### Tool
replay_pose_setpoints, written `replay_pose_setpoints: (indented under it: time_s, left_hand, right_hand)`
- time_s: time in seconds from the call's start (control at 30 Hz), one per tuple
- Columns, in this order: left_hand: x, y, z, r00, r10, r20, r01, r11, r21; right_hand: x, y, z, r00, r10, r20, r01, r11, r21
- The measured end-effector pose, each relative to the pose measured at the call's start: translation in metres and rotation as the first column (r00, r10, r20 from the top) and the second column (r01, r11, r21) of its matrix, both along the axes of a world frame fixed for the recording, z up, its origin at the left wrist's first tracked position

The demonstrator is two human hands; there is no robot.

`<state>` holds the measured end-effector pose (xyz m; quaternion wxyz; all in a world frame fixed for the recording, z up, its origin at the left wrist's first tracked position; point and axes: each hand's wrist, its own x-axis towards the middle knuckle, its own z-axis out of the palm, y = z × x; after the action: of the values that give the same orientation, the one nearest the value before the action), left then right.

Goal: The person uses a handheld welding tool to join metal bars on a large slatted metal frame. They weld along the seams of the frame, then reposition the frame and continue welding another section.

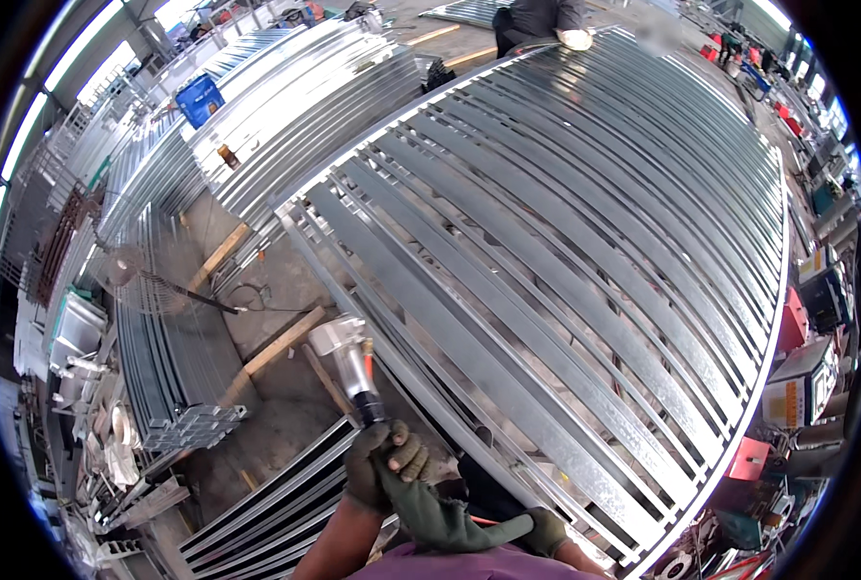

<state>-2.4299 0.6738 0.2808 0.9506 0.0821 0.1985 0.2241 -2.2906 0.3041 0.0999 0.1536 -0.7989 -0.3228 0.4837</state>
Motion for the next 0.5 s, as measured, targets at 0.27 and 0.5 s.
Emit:
replay_pose_setpoints:
  time_s: [0.27, 0.5]
  left_hand:
    - [0.092, 0.008, 0.011, 0.961, -0.276, -0.003, 0.276, 0.961, -0.026]
    - [0.15, 0.025, 0.002, 0.835, -0.55, 0.014, 0.548, 0.831, -0.093]
  right_hand:
    - [-0.011, 0.015, -0.006, 0.974, -0.228, -0.006, 0.227, 0.973, -0.042]
    - [-0.031, 0.057, -0.005, 0.908, -0.419, 0.007, 0.418, 0.906, -0.061]
